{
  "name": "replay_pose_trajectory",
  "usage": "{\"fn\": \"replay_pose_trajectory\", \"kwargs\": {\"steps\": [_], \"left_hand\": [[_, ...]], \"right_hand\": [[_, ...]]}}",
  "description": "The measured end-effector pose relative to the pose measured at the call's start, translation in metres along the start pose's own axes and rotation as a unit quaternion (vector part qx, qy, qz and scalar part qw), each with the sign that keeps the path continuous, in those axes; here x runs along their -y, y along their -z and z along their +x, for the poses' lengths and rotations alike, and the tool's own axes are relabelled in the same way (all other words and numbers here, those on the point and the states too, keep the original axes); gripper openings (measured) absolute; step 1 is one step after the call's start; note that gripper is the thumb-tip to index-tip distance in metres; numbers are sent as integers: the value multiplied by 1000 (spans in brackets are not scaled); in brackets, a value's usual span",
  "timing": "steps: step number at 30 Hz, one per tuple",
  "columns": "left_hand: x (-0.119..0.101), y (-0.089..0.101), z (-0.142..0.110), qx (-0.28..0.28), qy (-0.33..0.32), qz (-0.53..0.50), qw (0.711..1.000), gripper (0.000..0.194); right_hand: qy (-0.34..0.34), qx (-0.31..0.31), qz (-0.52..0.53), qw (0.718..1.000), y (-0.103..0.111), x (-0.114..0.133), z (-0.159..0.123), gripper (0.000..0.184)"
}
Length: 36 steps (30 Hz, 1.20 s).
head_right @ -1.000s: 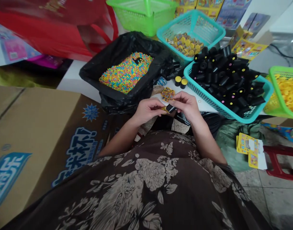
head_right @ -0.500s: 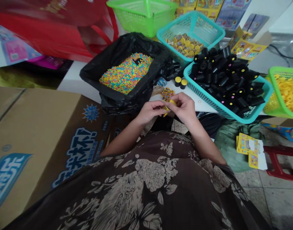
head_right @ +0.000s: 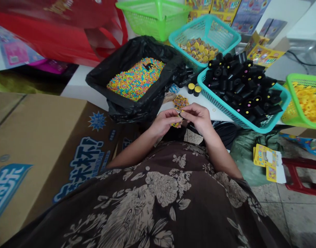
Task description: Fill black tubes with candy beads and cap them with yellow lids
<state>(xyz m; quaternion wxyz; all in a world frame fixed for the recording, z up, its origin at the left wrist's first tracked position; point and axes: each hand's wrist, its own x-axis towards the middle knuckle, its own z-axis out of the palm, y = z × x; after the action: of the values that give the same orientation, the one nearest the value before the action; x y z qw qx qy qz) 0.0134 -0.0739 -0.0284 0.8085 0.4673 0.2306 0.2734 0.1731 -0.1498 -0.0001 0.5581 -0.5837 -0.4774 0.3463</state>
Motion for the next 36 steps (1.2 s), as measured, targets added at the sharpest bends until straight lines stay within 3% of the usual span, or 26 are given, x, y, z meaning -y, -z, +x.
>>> {"fn": "replay_pose_trajectory", "kwargs": {"steps": [4,9,20,26,33,36], "left_hand": [[0,0,2,7,56,-70,996,46],[1,1,7,-15,70,-142,987,38],[2,-8,5,5,134,-193,972,23],[-5,-13,8,-32,141,-233,962,11],[-13,-15,10,-70,54,-154,984,22],[-10,-16,10,-72,87,-162,980,22]], "right_hand": [[54,-26,-40,997,1,1,-2,46],[140,-4,-142,980,-6,0,-8,42],[146,2,-123,982,3,-11,-5,31],[223,-37,-123,966,0,-15,-10,26],[263,-70,-208,940,-1,-21,-11,25],[305,-108,-241,915,0,-27,-11,22]]}}
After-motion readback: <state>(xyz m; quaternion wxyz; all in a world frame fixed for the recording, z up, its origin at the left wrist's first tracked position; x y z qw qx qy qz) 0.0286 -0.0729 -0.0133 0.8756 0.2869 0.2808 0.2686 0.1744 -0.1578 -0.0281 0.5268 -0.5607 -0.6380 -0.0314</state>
